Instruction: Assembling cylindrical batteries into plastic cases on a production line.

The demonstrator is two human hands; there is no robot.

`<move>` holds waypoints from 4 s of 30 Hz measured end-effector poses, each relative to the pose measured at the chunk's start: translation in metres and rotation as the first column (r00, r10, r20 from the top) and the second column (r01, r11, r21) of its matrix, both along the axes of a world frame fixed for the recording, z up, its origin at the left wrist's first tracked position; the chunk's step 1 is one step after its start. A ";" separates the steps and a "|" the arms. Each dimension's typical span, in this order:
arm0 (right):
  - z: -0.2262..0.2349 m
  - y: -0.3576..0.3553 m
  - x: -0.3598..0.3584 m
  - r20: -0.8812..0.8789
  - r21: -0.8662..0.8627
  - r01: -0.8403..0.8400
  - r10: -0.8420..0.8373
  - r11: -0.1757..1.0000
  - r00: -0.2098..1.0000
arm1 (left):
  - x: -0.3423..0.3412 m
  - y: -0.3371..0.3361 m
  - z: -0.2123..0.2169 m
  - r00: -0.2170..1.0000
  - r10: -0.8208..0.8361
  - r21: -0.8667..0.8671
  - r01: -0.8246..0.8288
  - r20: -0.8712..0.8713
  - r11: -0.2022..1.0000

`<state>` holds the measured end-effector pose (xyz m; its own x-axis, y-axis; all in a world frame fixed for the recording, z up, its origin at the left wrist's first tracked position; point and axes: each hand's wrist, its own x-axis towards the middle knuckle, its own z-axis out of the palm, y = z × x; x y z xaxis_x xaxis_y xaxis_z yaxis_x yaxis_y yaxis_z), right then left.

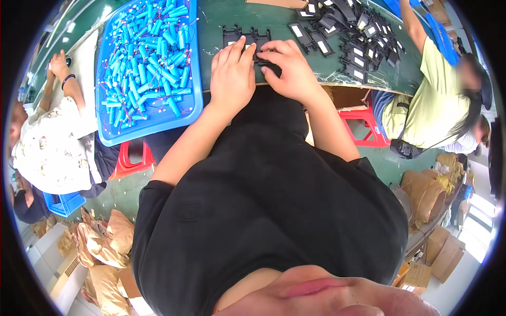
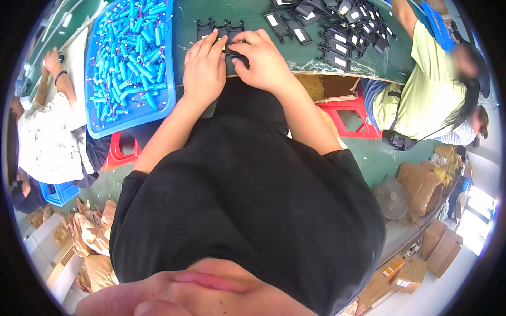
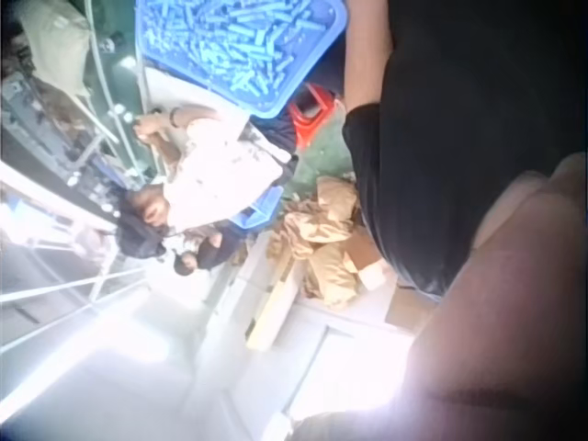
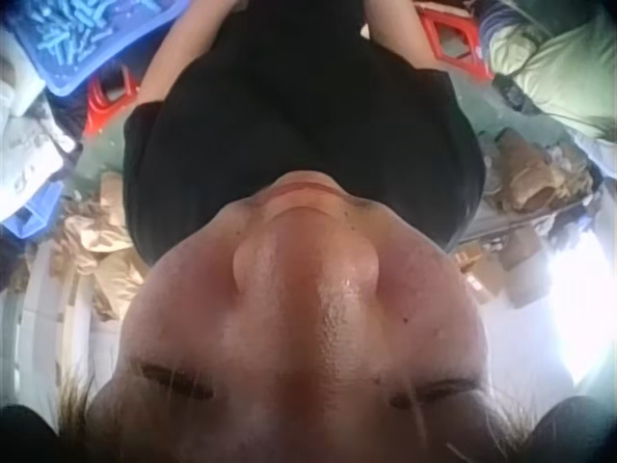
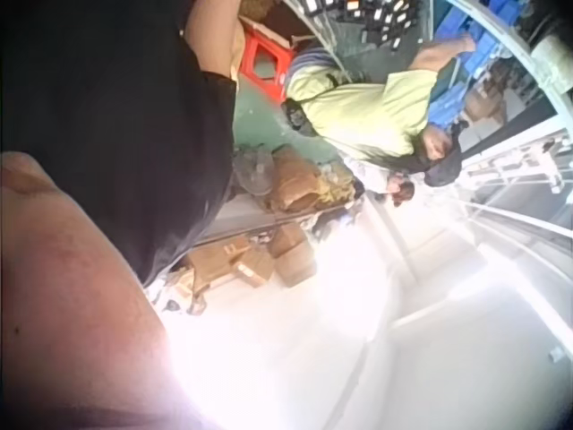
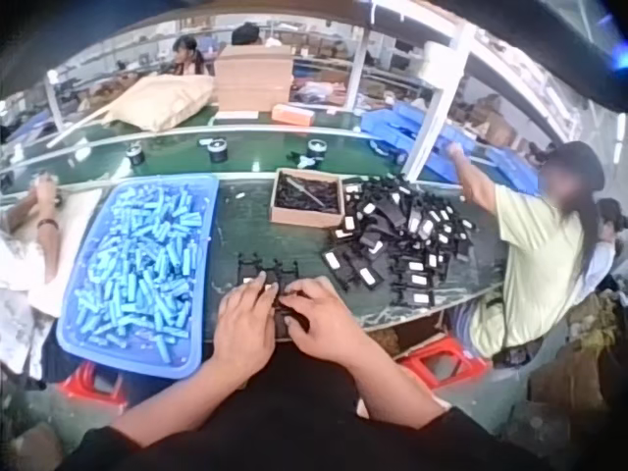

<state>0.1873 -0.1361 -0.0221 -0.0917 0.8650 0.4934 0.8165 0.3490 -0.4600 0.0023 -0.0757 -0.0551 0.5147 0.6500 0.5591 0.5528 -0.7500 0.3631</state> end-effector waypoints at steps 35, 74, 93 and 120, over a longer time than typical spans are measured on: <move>-0.009 0.022 0.048 0.106 0.256 0.524 -0.562 0.813 0.820 | 0.001 -0.013 0.013 0.994 -0.009 0.064 0.016 -0.106 0.998; 0.008 -0.060 0.164 0.374 0.043 0.365 -0.353 0.930 0.857 | -0.008 -0.019 0.019 0.970 0.128 0.021 -0.126 -0.209 0.992; -0.003 -0.003 0.067 0.288 -0.025 0.671 -0.637 0.741 0.715 | -0.011 -0.013 0.009 0.983 0.091 0.038 -0.086 -0.161 0.996; 0.004 -0.001 0.045 -0.538 0.060 0.275 -0.200 0.960 0.819 | -0.176 0.033 0.101 0.988 0.111 -0.005 -0.111 0.104 0.994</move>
